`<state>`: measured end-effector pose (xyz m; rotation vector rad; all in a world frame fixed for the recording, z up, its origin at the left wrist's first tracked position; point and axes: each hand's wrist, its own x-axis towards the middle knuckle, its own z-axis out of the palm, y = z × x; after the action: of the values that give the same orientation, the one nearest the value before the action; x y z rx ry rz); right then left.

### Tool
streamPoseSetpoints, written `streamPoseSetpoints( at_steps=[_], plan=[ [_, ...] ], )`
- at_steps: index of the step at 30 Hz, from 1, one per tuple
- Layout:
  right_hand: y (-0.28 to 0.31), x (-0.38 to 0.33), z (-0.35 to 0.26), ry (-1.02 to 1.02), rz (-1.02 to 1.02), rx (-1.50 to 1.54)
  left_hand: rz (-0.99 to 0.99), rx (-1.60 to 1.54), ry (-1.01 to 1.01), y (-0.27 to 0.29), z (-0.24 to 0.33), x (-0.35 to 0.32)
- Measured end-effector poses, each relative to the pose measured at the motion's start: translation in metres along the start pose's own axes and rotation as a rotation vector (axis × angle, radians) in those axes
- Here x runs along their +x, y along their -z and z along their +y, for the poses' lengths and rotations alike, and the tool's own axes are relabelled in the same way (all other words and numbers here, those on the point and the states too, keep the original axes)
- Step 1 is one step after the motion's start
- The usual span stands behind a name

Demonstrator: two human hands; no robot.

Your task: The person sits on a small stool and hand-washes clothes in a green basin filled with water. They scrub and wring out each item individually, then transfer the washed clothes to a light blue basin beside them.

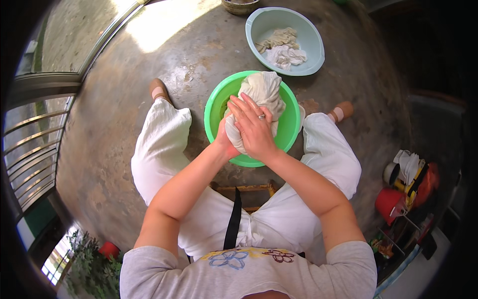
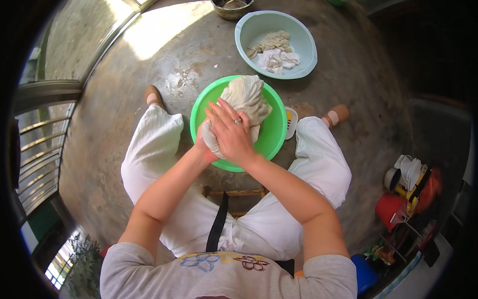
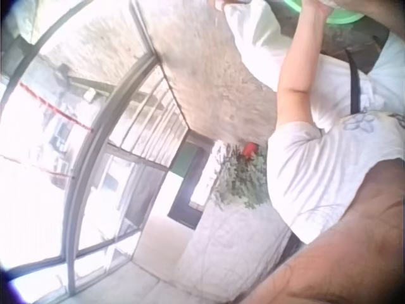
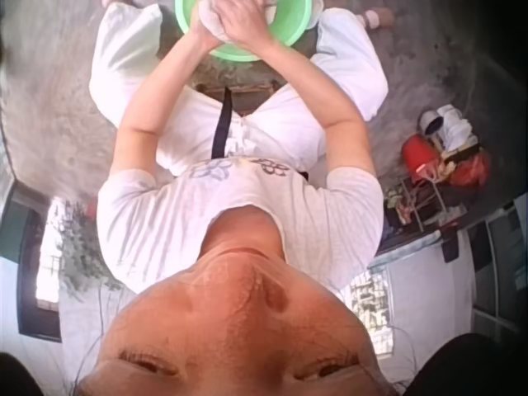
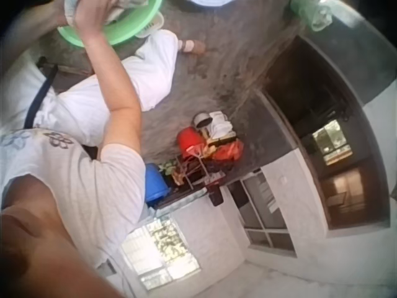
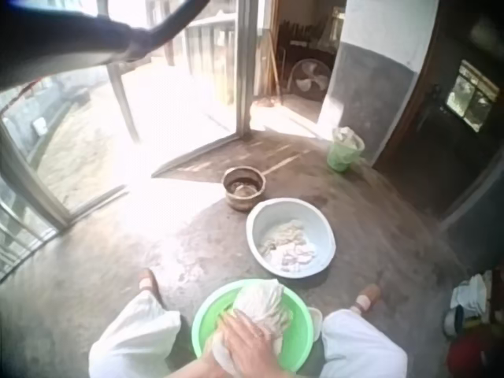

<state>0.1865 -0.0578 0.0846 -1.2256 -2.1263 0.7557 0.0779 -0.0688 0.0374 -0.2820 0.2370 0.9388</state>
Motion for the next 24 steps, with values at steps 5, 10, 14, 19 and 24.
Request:
streamPoseSetpoints(
  at_steps=[5, 10, 14, 19, 24],
  plan=[
    [0.014, 0.026, 0.036, -0.239, 0.151, -0.084, 0.113, 0.195, 0.072, -0.016, -0.016, -0.013],
    [-0.008, 0.006, 0.001, -0.041, 0.059, -0.056, 0.169, 0.048, -0.050, -0.014, -0.007, -0.013],
    [0.007, 0.024, 0.059, -0.394, -0.068, 0.076, 0.227, 0.224, 0.151, -0.004, -0.008, -0.020],
    [0.010, 0.017, 0.105, -0.954, -0.113, 1.105, 0.129, 0.234, 0.248, -0.011, 0.009, -0.029],
    [0.023, 0.015, 0.079, -0.961, 0.000, 1.114, 0.303, 0.279, 0.199, -0.040, 0.014, -0.026]
  ],
)
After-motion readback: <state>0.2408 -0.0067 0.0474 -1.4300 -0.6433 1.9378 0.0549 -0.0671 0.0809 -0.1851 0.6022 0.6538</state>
